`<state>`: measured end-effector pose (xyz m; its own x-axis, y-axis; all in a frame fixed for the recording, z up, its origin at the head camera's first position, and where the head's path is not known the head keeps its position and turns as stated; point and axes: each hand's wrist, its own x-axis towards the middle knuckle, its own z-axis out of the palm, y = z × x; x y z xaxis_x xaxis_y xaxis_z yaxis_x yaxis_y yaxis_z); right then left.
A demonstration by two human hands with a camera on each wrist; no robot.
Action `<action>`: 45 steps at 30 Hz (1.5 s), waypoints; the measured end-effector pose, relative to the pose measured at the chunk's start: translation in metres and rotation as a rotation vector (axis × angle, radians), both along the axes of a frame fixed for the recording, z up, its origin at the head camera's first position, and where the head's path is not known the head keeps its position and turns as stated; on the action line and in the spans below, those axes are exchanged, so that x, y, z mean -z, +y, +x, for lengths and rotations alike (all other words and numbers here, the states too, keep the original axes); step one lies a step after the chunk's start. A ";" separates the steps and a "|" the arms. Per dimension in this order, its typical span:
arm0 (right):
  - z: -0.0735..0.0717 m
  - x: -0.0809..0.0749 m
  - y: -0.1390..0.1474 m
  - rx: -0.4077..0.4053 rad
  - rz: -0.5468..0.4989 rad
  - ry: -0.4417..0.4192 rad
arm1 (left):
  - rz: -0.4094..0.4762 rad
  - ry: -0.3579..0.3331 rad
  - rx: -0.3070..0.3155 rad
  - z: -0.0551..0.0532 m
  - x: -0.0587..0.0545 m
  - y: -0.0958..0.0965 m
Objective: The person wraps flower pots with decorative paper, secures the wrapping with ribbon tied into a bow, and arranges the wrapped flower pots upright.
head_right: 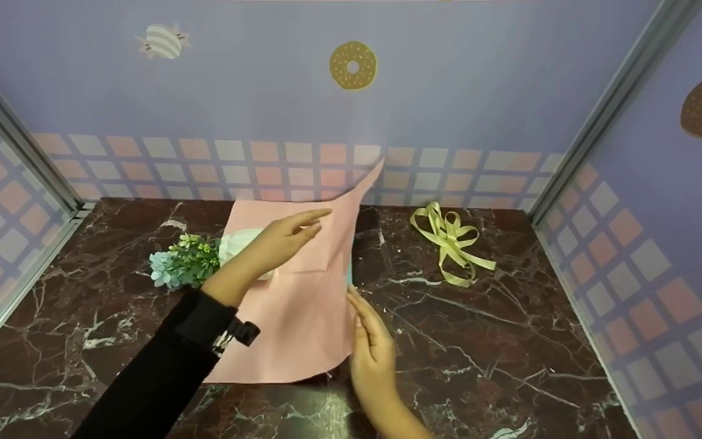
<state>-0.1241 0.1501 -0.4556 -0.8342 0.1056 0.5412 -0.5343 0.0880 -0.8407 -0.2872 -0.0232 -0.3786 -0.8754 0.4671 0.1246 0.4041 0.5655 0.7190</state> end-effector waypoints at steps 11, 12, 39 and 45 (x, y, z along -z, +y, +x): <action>0.000 0.003 -0.015 -0.119 0.219 0.097 | -0.092 -0.077 -0.007 -0.014 0.002 0.012; 0.000 0.004 -0.016 -0.118 0.244 0.103 | -0.093 -0.079 -0.020 -0.015 0.002 0.010; 0.005 0.021 -0.072 -0.297 0.729 0.292 | 0.064 -0.257 -0.193 -0.018 -0.004 -0.017; -0.036 0.024 -0.106 -0.276 0.587 -0.217 | -0.038 -0.237 -0.182 -0.021 -0.011 -0.009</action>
